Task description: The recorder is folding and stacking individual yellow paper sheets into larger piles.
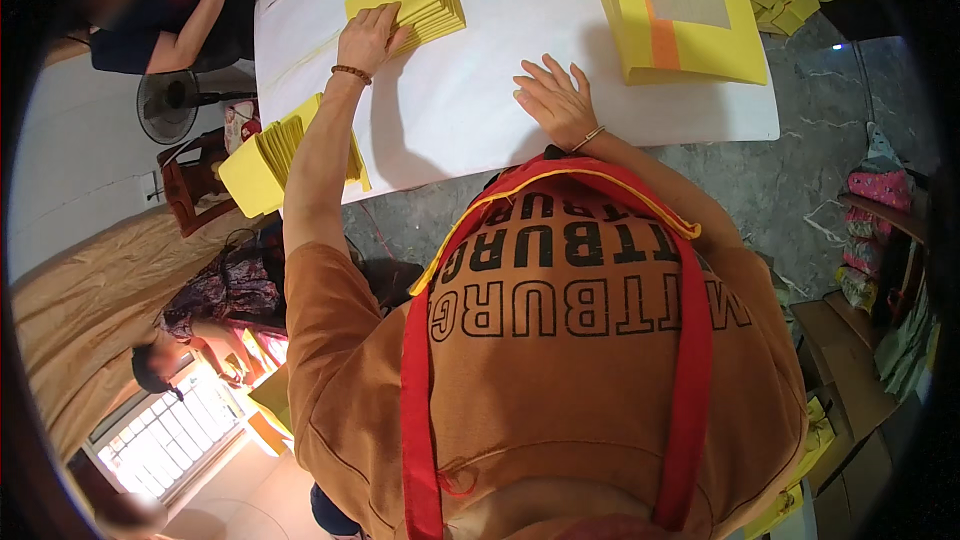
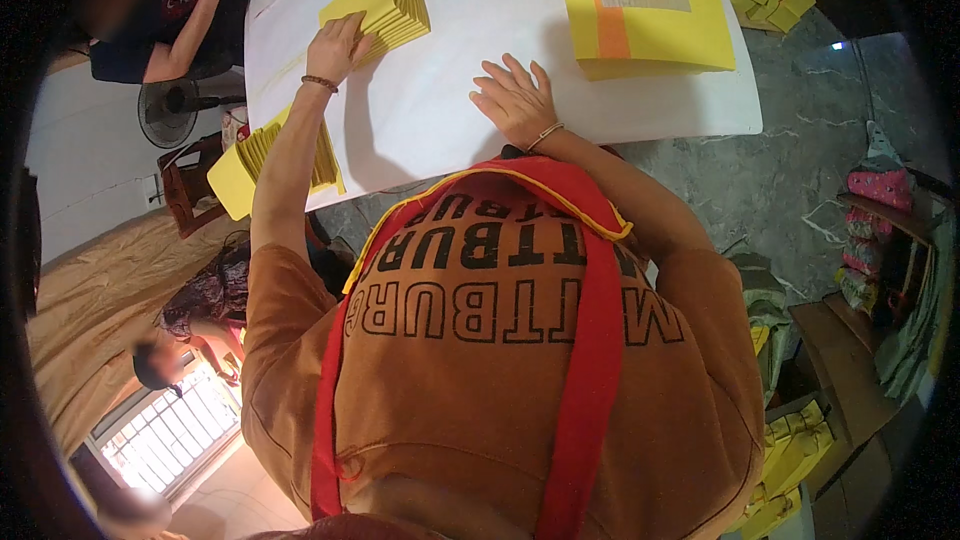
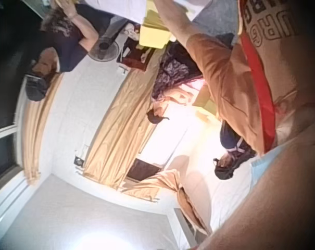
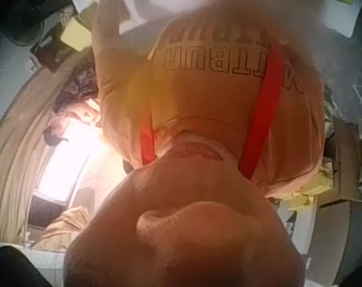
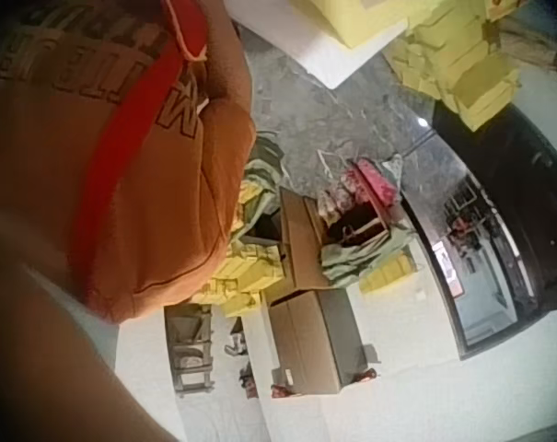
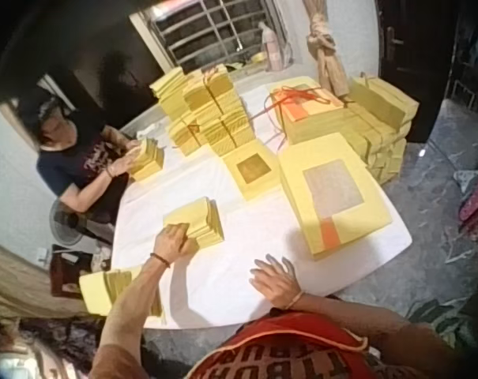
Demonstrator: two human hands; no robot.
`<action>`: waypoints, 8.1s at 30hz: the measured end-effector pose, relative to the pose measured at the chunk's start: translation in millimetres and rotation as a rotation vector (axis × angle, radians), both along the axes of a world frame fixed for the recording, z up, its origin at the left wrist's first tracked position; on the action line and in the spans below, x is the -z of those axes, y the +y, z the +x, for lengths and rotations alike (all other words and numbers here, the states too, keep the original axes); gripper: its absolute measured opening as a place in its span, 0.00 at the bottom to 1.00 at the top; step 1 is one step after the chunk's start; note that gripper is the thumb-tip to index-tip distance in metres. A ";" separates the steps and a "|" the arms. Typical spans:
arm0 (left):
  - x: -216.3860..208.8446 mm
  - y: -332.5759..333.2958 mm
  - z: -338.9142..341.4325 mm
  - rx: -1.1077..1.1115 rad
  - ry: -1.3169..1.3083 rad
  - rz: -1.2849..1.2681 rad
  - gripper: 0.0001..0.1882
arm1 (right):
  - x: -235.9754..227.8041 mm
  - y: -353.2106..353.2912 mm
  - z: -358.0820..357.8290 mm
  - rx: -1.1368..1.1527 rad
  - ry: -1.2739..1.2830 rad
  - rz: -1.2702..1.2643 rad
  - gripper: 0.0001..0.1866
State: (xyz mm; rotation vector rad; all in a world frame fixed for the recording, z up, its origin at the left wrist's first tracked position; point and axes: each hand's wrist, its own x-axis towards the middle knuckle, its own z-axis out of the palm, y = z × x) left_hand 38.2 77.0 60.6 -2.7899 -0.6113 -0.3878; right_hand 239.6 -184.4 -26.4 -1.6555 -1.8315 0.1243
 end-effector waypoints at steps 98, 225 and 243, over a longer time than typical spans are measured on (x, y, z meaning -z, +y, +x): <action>-71.4 -163.9 197.7 0.075 -0.280 -1.417 0.13 | -94.6 -54.2 260.0 -0.142 0.503 0.076 0.17; 63.3 -188.7 85.7 -0.475 -0.267 -0.355 0.18 | -35.2 34.1 39.5 0.121 0.262 -0.407 0.09; 57.9 -181.1 66.9 -0.385 -0.707 -0.720 0.18 | -27.6 27.1 19.6 -0.241 -0.326 -0.317 0.27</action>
